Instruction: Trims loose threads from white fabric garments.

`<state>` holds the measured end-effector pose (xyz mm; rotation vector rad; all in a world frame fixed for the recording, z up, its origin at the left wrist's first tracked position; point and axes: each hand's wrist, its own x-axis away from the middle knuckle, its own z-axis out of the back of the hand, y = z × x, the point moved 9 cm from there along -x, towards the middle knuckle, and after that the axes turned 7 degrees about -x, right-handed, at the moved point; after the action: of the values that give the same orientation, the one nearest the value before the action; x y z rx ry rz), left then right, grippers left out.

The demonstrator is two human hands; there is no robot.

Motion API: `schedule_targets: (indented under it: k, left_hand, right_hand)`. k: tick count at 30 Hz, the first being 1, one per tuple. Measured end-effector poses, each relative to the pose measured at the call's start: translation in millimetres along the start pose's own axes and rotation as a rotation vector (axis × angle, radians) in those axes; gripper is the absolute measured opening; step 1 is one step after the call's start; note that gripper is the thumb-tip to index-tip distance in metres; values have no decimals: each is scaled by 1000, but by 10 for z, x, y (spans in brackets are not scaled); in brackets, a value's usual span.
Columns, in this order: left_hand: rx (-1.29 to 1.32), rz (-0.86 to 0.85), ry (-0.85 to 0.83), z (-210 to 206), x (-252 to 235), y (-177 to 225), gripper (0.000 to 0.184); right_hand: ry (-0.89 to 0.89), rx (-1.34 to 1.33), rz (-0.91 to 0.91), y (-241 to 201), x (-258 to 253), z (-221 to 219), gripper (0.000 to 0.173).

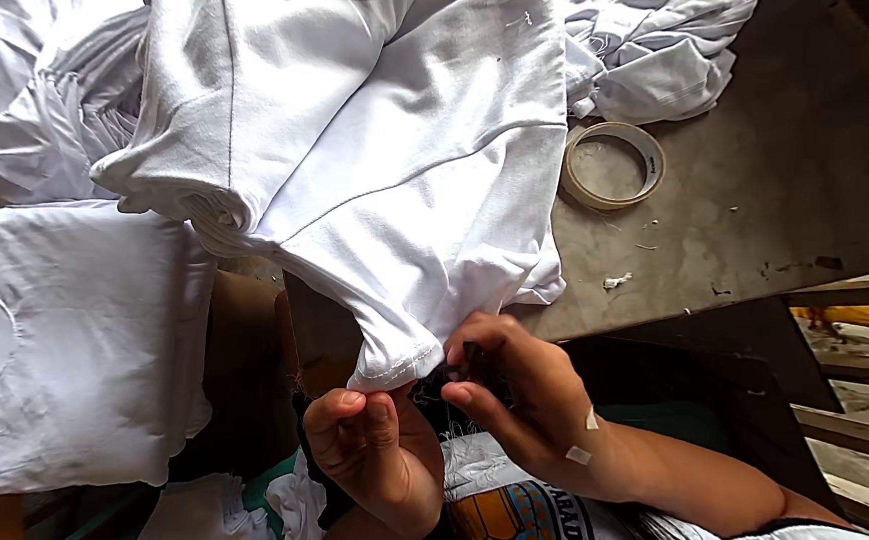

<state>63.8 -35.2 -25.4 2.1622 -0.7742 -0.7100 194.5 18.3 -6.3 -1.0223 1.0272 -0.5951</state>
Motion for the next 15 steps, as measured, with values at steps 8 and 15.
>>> schedule_targets:
  k: [8,15]
  left_hand:
    - [-29,-4,-1,33,2,-8,18]
    - [26,111,-48,19,-45,-105,19]
  right_hand:
    - [39,7,74,-106,-15,-10,30]
    - [-18,89,25,-60,-5,-72,30]
